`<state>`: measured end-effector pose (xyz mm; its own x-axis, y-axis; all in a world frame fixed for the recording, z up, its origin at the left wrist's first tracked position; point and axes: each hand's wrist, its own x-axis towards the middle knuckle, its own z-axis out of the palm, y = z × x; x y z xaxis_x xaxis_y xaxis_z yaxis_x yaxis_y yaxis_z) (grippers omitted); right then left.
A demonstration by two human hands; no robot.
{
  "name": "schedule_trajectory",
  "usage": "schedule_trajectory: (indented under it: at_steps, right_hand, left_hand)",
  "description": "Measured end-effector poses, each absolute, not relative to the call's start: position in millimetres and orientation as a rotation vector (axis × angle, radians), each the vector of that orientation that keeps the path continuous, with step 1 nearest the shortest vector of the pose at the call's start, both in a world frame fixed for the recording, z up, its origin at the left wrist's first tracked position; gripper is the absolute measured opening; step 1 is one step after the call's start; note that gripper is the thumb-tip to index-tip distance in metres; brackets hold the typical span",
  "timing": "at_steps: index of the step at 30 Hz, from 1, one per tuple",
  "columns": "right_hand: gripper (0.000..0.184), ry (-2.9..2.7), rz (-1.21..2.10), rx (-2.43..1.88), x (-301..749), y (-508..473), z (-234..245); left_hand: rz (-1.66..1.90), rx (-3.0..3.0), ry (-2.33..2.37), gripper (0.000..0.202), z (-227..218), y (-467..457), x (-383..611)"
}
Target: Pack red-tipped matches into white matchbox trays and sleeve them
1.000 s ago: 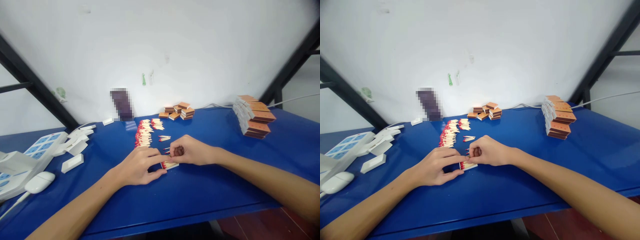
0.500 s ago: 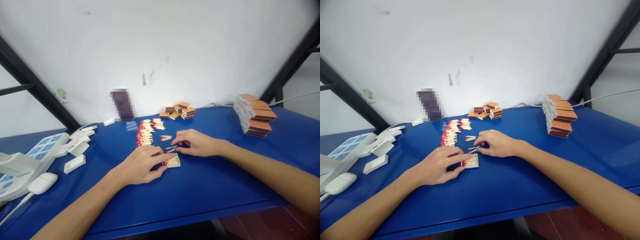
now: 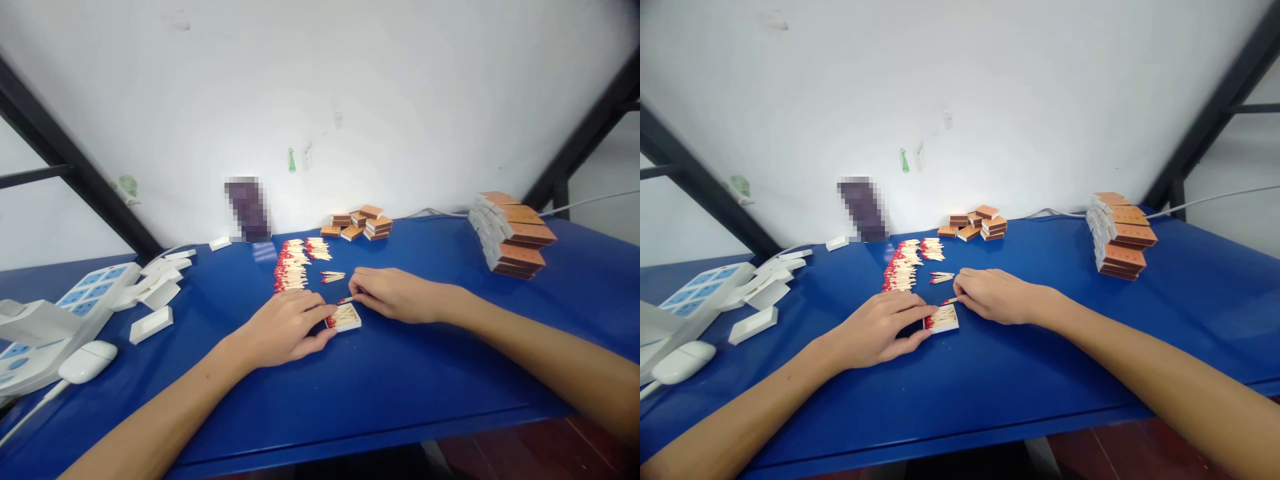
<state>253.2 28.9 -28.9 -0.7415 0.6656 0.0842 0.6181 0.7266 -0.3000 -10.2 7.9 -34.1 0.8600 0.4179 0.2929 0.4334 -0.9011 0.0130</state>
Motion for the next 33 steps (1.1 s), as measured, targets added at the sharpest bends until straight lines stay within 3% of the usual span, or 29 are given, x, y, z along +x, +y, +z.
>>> schedule_trajectory:
  at_steps: [13,19,25,33]
  right_hand:
    - [0.015,-2.544,0.234,-1.066,247.2,29.3,-32.5]
    - [0.016,-2.667,0.403,-0.937,244.6,23.9,-29.7]
    - [0.013,-2.610,0.484,-0.904,237.8,18.7,-29.6]
    - [0.014,-2.517,0.543,-0.888,232.0,16.8,-31.3]
  left_hand:
    - [-0.647,-2.827,-0.998,0.038,-40.5,11.6,-8.9]
    - [-0.631,-2.831,-1.039,0.038,-39.3,10.7,-7.7]
    - [-0.593,-2.923,-1.006,0.026,-38.2,12.5,-8.5]
    - [-0.596,-2.990,-0.899,0.029,-39.1,13.2,-9.8]
